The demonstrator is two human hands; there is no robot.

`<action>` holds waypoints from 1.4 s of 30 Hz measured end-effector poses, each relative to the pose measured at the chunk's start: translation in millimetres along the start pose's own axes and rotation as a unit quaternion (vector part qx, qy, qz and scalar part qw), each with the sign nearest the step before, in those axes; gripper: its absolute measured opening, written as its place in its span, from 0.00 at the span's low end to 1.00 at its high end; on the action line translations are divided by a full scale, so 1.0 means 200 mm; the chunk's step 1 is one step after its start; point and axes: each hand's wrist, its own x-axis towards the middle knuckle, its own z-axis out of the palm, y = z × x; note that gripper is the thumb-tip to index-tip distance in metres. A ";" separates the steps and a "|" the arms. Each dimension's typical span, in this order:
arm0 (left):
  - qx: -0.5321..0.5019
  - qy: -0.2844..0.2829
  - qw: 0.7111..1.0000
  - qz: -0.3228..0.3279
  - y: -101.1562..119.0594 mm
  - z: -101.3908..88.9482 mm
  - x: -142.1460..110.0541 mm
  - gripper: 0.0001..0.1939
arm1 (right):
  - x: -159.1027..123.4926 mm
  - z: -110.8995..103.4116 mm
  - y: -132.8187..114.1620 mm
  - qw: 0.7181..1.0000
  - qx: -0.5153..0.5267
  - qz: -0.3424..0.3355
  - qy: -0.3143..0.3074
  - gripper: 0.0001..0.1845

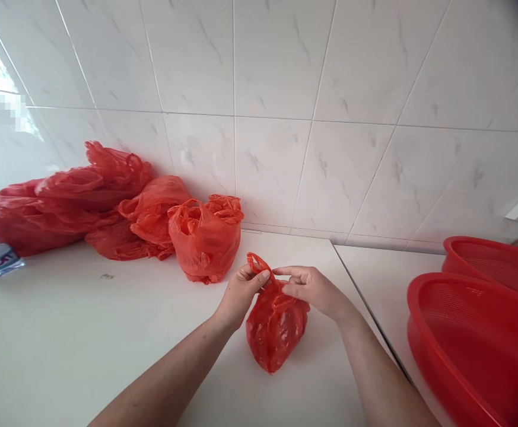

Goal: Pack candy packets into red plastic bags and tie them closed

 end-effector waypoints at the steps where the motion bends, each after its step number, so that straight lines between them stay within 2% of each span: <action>1: 0.008 -0.007 1.000 0.011 0.01 0.01 -0.01 0.12 | 0.00 0.02 0.00 1.000 -0.001 0.001 -0.015 0.22; 3: 0.022 -0.017 0.999 0.022 0.02 0.03 -0.03 0.11 | 0.02 0.05 0.00 1.000 0.009 -0.003 -0.013 0.17; 5: 0.058 0.004 0.998 0.033 0.02 0.05 -0.04 0.10 | 0.03 0.07 0.02 0.999 0.020 0.008 0.024 0.15; 7: 0.142 0.043 0.988 0.052 0.00 0.06 -0.06 0.18 | 0.05 0.07 0.03 0.998 0.028 0.026 0.049 0.15; 9: 0.250 0.050 0.963 0.082 -0.02 0.07 -0.06 0.22 | 0.06 0.08 0.05 0.997 0.037 0.033 0.052 0.16; 11: 0.330 0.029 0.936 0.121 -0.03 0.07 -0.07 0.15 | 0.07 0.10 0.08 0.997 0.038 0.025 0.066 0.16; 13: 0.358 0.022 0.922 0.143 -0.05 0.07 -0.07 0.05 | 0.08 0.12 0.12 0.995 0.034 0.030 0.091 0.15; 15: 0.335 0.044 0.933 0.125 -0.08 0.06 -0.06 0.04 | 0.10 0.12 0.16 0.993 0.055 0.047 0.092 0.16; 17: 0.277 0.069 0.956 0.072 -0.13 0.05 -0.03 0.05 | 0.12 0.11 0.20 0.992 0.091 0.056 0.073 0.17; 20: 0.176 0.069 0.982 0.007 -0.18 0.02 -0.01 0.05 | 0.12 0.09 0.24 0.990 0.126 0.039 0.053 0.20; 22: 0.131 0.062 0.989 -0.002 -0.20 0.02 -0.01 0.05 | 0.12 0.08 0.25 0.989 0.138 0.033 0.046 0.19; 24: 0.107 0.052 0.993 0.000 -0.19 0.02 -0.01 0.05 | 0.12 0.06 0.25 0.986 0.161 0.034 0.037 0.13; 26: 0.106 0.036 0.994 0.000 -0.17 0.02 -0.02 0.10 | 0.12 0.05 0.25 0.980 0.195 0.034 0.035 0.09; 29: 0.129 0.027 0.991 -0.004 -0.15 0.03 -0.03 0.19 | 0.11 0.04 0.24 0.970 0.239 0.029 0.037 0.12; 32: 0.089 0.016 0.996 -0.024 -0.15 0.03 -0.04 0.13 | 0.10 0.03 0.21 0.966 0.255 0.019 0.037 0.10; 34: 0.023 0.007 0.999 -0.042 -0.16 0.04 -0.03 0.14 | 0.09 0.04 0.19 0.965 0.259 0.009 0.042 0.08; 37: -0.065 0.020 0.996 -0.063 -0.16 0.04 -0.03 0.16 | 0.09 0.05 0.19 0.965 0.261 -0.003 0.037 0.10; 42: -0.120 0.036 0.991 -0.048 -0.16 0.02 -0.02 0.13 | 0.10 0.04 0.22 0.952 0.303 -0.002 0.041 0.15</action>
